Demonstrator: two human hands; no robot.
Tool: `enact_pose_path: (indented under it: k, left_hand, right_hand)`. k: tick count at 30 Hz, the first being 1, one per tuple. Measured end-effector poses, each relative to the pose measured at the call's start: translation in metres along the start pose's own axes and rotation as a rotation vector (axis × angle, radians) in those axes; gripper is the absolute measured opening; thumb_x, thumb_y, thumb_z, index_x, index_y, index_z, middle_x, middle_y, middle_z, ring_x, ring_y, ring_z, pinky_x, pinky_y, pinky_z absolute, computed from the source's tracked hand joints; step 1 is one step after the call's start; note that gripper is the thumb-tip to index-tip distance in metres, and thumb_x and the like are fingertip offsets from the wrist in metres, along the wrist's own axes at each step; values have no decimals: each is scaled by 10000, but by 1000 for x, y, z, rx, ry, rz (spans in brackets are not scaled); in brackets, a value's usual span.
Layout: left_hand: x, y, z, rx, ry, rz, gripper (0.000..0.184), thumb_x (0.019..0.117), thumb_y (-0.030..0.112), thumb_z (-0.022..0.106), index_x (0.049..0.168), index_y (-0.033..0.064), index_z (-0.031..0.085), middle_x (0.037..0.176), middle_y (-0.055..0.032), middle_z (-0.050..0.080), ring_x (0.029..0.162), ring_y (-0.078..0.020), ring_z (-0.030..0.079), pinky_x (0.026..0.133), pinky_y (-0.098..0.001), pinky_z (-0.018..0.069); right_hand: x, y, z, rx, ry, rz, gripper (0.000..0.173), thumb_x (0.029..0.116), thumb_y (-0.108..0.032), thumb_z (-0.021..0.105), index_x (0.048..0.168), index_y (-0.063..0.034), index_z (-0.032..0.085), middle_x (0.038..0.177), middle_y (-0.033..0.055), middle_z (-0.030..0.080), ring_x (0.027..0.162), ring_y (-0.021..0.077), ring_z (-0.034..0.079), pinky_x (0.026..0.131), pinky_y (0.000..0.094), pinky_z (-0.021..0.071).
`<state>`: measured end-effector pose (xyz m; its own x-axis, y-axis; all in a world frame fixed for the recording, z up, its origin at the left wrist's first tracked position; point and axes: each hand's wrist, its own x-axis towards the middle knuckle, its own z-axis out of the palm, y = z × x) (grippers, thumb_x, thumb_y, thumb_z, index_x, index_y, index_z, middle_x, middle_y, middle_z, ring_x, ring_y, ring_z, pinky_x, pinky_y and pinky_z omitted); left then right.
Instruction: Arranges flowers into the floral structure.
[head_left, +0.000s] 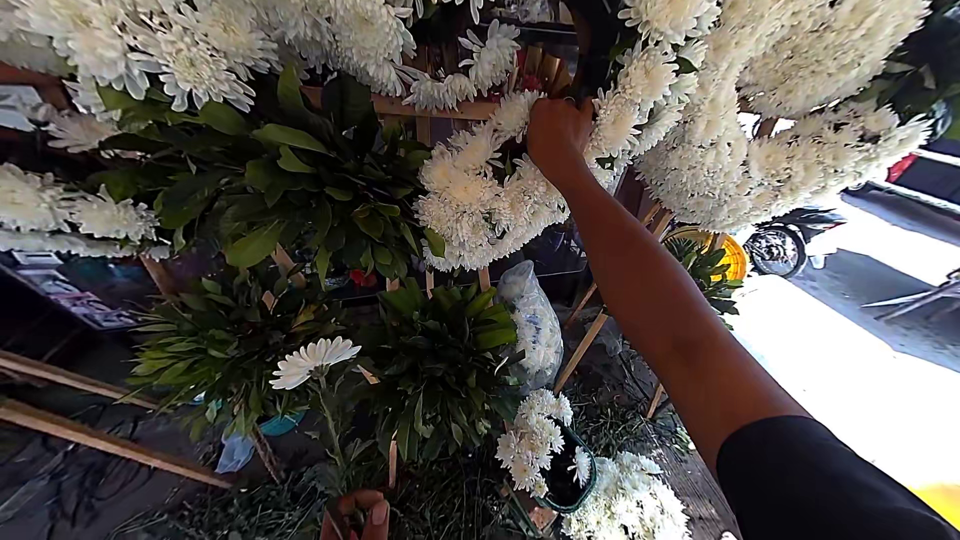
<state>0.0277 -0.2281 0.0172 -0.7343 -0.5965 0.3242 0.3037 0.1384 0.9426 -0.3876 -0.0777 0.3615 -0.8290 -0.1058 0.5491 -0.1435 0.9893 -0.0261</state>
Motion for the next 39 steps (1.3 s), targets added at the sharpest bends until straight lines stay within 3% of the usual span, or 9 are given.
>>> enact_pose_path:
  k: [7,10,12,15,19,23,26,31,39]
  left_hand:
    - [1,5,-9,-108,55,35,509,1024,130,544,1476,95,312,1047,87,637,715,-39,630,571,-208,546]
    - [8,14,6,-189,-53,70,435,1046,160,543,1458,148,402,1075,82,704,713,-49,661,557,-188,552]
    - [11,24,25,-275,-117,67,406,1048,211,563,1441,186,464,1100,34,725,698,-57,663,548,-175,538]
    - [17,28,47,-381,-246,34,412,1028,310,609,1417,197,539,1012,-28,729,620,-59,630,512,-176,522]
    - [19,30,59,-475,-450,-89,400,1045,239,579,1428,134,528,1008,-83,722,617,-78,628,510,-188,520]
    - [32,22,50,-576,-542,-264,436,1055,365,540,1410,112,542,1108,-111,723,748,-165,725,588,-283,620]
    - [49,-4,61,-112,-424,-107,359,1031,246,558,1317,30,571,1011,24,680,848,-34,650,738,-207,564]
    - [38,4,108,80,-253,66,682,978,615,545,1372,59,563,1202,23,663,1103,-6,613,1005,-262,516]
    - [16,-1,101,-54,-232,-72,436,977,656,499,964,246,646,758,199,614,672,63,572,633,-145,495]
  right_hand:
    - [-26,12,-22,121,71,-67,336,962,-205,654,1233,-6,666,1271,227,658,1264,427,565,1112,685,291]
    - [-118,28,-25,646,222,-279,282,1029,-290,582,1226,-129,704,1153,38,713,1092,192,653,986,455,486]
    - [-201,26,-2,1046,-67,-424,218,1056,-264,572,1120,-99,699,983,31,717,856,140,694,758,344,601]
    - [-269,9,50,1455,-773,-399,284,1086,-188,505,1168,6,696,1070,88,745,969,154,724,903,349,608]
    - [-298,5,73,2108,-857,134,219,1085,-174,495,1164,-63,666,1182,80,678,986,153,679,881,343,586]
    - [-308,20,71,2168,-756,270,134,1068,-176,539,1110,-122,653,1100,45,679,922,117,677,806,292,595]
    - [-325,19,72,2251,-706,359,112,1060,-171,558,1108,-122,647,1123,68,688,946,150,699,809,307,607]
    - [-352,7,79,2223,-763,450,93,1027,-117,605,1074,-90,682,1050,53,701,870,121,683,813,307,599]
    - [-353,11,70,2075,-758,567,222,1013,-77,619,1212,20,634,1063,82,708,905,143,682,804,337,592]
